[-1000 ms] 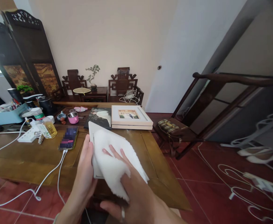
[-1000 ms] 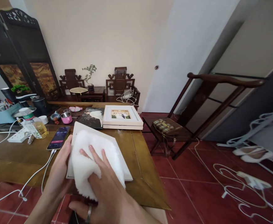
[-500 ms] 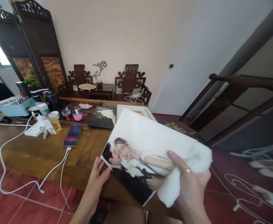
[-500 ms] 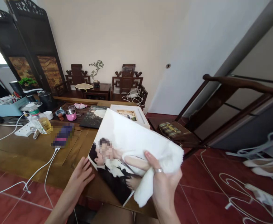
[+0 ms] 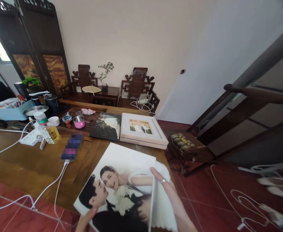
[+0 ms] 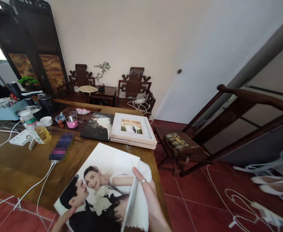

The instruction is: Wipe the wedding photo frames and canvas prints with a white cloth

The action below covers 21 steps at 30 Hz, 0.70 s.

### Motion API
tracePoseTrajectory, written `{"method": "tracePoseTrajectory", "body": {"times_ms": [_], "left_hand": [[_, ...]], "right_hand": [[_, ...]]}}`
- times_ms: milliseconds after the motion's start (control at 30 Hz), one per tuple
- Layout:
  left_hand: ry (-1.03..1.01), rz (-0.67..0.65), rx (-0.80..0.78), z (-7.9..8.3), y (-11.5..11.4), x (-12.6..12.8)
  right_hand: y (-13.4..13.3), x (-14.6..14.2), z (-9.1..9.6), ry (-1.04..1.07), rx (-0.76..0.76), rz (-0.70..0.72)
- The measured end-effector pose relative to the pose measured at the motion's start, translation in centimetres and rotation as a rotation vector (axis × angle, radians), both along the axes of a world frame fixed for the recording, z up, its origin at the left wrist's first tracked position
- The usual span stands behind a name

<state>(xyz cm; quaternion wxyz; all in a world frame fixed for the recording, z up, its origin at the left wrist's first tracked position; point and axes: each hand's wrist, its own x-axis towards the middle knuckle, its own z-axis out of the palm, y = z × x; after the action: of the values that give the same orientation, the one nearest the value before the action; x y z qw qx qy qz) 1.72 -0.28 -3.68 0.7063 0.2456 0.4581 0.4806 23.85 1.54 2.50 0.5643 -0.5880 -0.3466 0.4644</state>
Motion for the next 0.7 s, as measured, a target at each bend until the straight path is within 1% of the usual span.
{"method": "tracePoseTrajectory", "body": {"times_ms": [33,67,100,133,167,200,233,300,333,367,400,433,467,500,567,600,633,700], "left_hand": [[-0.004,0.007,-0.007,0.0,0.2,-0.4],[-0.006,0.025,-0.046,0.0,-0.1,-0.9],[-0.015,0.031,-0.063,0.0,-0.6,-1.4],[-0.023,0.038,-0.078,0.2,-1.3,-2.0],[-0.033,0.044,-0.092,0.4,-2.0,-2.6],[-0.045,0.053,-0.104,0.7,-2.5,-3.1],[-0.064,0.064,-0.113,1.0,-2.8,-3.4],[-0.131,0.108,-0.092,2.0,-2.3,-3.7],[-0.146,0.132,-0.064,2.5,-1.6,-3.8],[-0.155,0.167,-0.034,3.0,-0.7,-3.7],[-0.157,0.192,-0.013,3.6,0.3,-3.7],[-0.155,0.211,-0.001,4.2,1.3,-3.6],[-0.152,0.224,0.011,4.8,2.3,-3.5],[-0.15,0.237,0.041,5.3,3.3,-3.4],[-0.148,0.259,0.081,6.3,5.1,-3.0],[-0.149,0.257,0.101,6.7,6.0,-2.8],[-0.145,0.269,0.13,7.1,6.9,-2.5],[-0.135,0.267,0.19,7.6,8.6,-1.9]], "right_hand": [[0.0,0.4,0.0,-0.016,-0.014,-0.079],[-0.1,0.9,-0.1,-0.079,-0.011,-0.187],[-0.2,1.6,-0.3,-0.192,0.019,-0.314],[-0.4,2.3,-0.5,-0.34,0.082,-0.411],[-0.7,3.0,-0.8,-0.506,0.162,-0.433],[-1.0,3.7,-1.1,-0.675,0.248,-0.357],[-1.2,4.2,-1.4,-0.829,0.33,-0.198],[-1.6,4.6,-1.8,-1.061,0.455,0.256],[-1.8,4.4,-1.8,-1.146,0.473,0.471],[-1.9,4.1,-1.5,-1.22,0.465,0.636],[-1.9,3.6,-1.0,-1.28,0.443,0.757],[-1.8,3.0,-0.3,-1.323,0.422,0.837],[-1.5,2.2,0.6,-1.35,0.415,0.878],[-1.1,1.4,1.7,-1.365,0.432,0.875],[0.5,-0.6,3.8,-1.379,0.54,0.765],[1.6,-1.9,4.6,-1.392,0.603,0.681],[2.9,-3.2,5.2,-1.413,0.653,0.636],[5.8,-5.9,5.8,-1.468,0.712,0.646]]}}
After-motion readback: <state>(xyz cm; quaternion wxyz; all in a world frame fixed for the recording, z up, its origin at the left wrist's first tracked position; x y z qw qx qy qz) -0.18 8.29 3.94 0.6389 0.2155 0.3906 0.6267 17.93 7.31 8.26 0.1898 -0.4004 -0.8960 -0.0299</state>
